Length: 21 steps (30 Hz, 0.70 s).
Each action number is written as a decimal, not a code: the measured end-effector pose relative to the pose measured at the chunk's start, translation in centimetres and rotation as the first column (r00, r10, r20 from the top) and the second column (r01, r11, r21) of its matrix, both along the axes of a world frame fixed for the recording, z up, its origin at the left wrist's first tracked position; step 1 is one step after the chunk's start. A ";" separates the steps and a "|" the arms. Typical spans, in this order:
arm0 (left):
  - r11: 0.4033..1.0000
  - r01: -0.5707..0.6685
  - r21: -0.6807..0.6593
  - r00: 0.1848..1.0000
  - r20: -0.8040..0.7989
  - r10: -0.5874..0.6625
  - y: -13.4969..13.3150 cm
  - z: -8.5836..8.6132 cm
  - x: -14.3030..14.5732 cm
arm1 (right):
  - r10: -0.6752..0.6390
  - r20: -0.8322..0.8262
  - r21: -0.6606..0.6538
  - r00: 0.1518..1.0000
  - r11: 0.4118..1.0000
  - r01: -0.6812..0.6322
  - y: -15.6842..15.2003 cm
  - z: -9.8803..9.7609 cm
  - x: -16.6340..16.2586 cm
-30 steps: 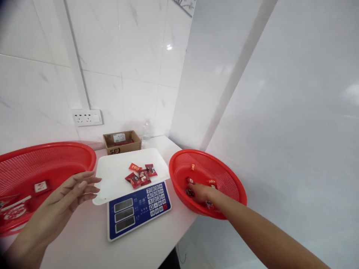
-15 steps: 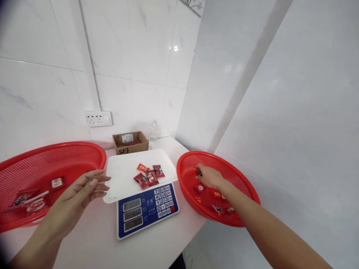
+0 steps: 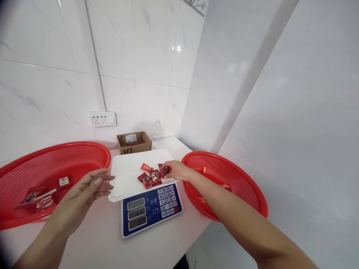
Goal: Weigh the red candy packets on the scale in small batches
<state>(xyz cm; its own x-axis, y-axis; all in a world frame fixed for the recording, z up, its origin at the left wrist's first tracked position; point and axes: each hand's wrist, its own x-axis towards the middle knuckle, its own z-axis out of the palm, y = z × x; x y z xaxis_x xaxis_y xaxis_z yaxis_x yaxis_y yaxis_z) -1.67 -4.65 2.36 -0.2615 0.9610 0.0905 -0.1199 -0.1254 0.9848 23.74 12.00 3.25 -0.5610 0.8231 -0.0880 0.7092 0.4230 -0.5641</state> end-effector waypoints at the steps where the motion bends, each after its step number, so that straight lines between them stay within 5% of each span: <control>1: 1.000 0.001 -0.001 1.000 0.000 -0.001 0.0 0.0 0.0 | -0.016 0.008 0.018 1.000 1.000 0.016 0.2 0.1 0.0; 14: 1.000 0.012 0.007 1.000 -0.011 -0.012 0.0 -0.1 -0.2 | -0.063 0.077 0.237 0.995 0.970 0.043 0.3 -0.3 -1.7; 21: 0.999 0.032 -0.005 0.999 -0.013 -0.032 -0.1 0.1 0.0 | 0.130 0.134 0.311 0.982 0.936 -0.166 0.3 -1.2 -5.5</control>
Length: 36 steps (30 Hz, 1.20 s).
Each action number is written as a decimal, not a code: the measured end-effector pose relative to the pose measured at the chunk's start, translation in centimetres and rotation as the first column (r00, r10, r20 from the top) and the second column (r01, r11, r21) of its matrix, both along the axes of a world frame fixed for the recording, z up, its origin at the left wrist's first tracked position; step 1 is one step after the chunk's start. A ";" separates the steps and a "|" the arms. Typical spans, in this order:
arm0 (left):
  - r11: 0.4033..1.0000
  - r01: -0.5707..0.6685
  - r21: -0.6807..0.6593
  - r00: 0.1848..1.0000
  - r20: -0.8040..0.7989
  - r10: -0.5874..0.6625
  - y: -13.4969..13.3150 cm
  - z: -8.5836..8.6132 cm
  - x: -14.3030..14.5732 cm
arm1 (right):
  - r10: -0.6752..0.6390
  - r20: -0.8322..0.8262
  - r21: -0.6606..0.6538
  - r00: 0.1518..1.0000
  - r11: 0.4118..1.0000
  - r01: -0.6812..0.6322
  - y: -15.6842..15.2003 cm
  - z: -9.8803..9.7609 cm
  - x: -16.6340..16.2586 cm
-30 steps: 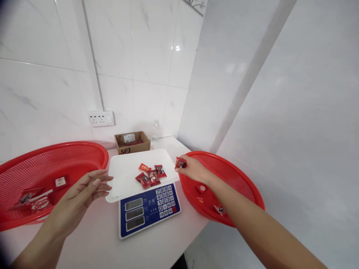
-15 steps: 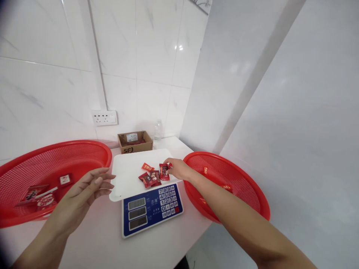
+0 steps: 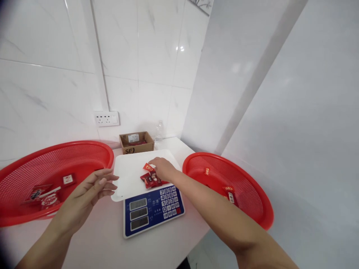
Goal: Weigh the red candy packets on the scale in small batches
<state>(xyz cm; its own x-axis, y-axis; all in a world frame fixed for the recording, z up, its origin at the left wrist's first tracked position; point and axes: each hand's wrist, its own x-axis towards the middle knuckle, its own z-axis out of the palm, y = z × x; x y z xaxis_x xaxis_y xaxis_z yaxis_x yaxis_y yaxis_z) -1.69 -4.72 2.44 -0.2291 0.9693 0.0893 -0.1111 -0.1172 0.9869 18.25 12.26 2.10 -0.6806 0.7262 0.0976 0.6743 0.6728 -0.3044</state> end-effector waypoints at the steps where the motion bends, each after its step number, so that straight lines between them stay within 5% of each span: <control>1: 1.000 0.007 0.000 1.000 0.001 -0.007 0.0 0.0 0.0 | 0.026 0.027 -0.001 0.999 1.000 -0.026 -0.1 -0.1 -0.3; 5: 1.000 0.012 0.011 1.000 0.010 -0.012 -0.1 -0.1 -0.2 | 0.059 0.088 -0.005 0.994 0.998 -0.058 0.1 -0.2 -0.3; 15: 0.999 0.031 0.010 1.000 -0.005 -0.030 -0.1 0.0 -0.1 | -0.144 0.260 -0.041 0.955 0.986 0.160 0.7 1.6 3.9; 26: 0.999 0.036 -0.008 0.997 -0.064 -0.037 -0.4 0.5 -0.2 | -0.147 0.284 -0.038 0.947 0.986 0.165 0.2 0.2 2.8; 36: 0.998 0.058 -0.016 0.995 -0.077 -0.059 -0.5 0.4 -0.4 | -0.192 0.311 -0.023 0.931 0.978 0.210 -0.5 1.7 3.2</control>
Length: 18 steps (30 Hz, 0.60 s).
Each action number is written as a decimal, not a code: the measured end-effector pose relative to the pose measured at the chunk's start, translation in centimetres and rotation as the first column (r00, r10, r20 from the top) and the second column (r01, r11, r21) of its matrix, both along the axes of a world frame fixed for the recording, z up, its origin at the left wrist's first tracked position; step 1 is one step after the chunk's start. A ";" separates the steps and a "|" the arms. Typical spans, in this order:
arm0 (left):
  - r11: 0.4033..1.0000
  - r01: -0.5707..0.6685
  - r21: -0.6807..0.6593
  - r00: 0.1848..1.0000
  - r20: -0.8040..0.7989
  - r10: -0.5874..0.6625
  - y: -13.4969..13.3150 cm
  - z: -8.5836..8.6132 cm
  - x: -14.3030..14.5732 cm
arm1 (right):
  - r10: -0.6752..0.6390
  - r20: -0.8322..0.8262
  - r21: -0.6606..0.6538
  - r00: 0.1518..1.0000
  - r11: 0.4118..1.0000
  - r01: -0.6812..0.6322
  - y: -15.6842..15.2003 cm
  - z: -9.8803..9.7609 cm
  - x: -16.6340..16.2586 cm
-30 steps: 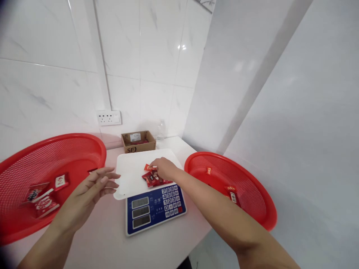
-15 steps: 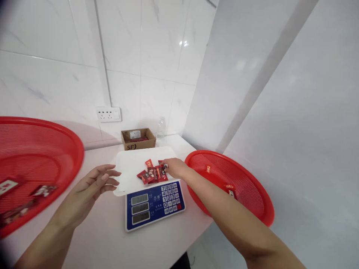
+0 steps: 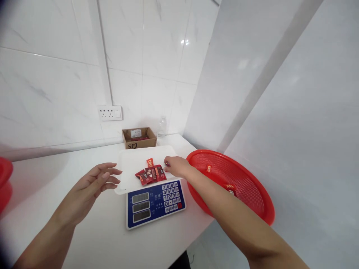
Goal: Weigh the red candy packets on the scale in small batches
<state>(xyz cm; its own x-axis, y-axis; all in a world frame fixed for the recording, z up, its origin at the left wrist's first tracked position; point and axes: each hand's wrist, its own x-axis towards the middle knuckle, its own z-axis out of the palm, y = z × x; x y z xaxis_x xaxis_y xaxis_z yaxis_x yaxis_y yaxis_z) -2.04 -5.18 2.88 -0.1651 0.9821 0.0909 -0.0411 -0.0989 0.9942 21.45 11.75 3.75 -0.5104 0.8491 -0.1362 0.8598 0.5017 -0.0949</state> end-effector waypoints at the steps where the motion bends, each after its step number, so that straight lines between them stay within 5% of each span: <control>1: 1.000 -0.001 0.001 1.000 -0.002 0.001 0.0 0.0 0.0 | 0.021 -0.010 -0.014 1.000 1.000 -0.021 -0.2 0.1 -0.2; 18: 1.000 0.015 0.005 1.000 0.001 -0.015 0.0 0.0 0.0 | 0.195 -0.120 0.043 0.973 0.981 -0.192 -1.0 -0.9 -2.9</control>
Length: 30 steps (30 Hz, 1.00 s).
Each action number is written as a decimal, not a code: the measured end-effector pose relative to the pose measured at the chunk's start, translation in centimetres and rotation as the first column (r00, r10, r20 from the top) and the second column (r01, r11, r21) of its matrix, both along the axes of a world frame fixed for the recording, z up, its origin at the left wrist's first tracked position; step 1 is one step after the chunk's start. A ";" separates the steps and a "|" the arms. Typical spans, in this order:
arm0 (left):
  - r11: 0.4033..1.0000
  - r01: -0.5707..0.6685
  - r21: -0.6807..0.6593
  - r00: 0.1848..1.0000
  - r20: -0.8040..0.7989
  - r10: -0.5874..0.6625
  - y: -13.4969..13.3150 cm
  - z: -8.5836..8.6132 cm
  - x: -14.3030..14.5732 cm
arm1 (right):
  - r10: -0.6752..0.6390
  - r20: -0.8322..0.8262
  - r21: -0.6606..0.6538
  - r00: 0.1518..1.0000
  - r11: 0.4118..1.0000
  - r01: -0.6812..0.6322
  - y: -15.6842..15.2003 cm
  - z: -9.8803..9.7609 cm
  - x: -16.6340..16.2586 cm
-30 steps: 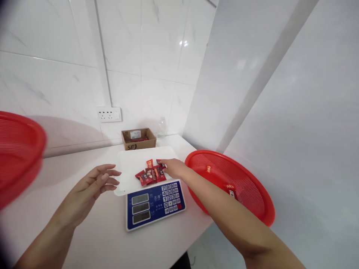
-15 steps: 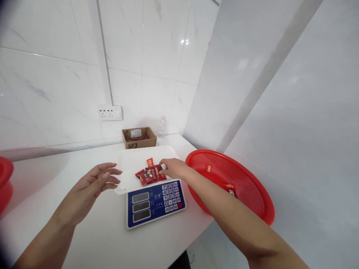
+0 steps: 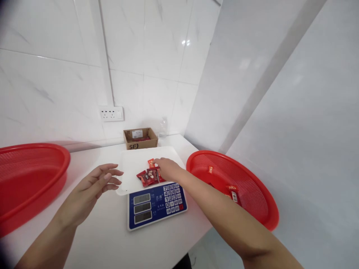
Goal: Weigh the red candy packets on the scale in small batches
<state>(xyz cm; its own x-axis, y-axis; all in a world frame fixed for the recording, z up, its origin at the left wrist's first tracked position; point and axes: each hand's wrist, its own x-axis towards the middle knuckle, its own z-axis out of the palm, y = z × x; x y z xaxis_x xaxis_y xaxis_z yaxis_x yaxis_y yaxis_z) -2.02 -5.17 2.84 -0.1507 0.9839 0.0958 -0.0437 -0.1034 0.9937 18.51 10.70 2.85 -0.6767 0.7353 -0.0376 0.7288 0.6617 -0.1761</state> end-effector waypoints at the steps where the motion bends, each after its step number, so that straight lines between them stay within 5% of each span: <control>1: 1.000 0.001 0.000 1.000 0.001 -0.001 0.0 0.0 0.0 | 0.001 -0.016 0.002 1.000 1.000 -0.001 0.2 -0.1 0.0; 22: 1.000 0.008 -0.009 0.995 -0.096 -0.009 0.0 0.0 -0.1 | 0.028 0.045 0.047 0.999 0.998 -0.030 2.1 -0.4 -1.0; 27: 1.000 -0.001 -0.017 0.995 -0.096 -0.001 0.1 -0.1 -0.3 | -0.055 -0.030 0.056 0.998 0.997 0.057 1.3 1.1 1.6; 30: 1.000 -0.004 -0.019 0.994 -0.106 0.002 0.1 -0.1 -0.1 | -0.110 -0.227 -0.016 0.968 0.994 0.110 -1.2 2.2 3.7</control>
<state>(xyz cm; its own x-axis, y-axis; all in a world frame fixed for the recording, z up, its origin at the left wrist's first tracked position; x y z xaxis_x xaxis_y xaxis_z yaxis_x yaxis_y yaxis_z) -2.15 -5.12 2.73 -0.1440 0.9853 0.0923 0.0626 -0.0840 0.9945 22.22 9.49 5.09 -0.5827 0.8058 0.1051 0.7379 0.5789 -0.3470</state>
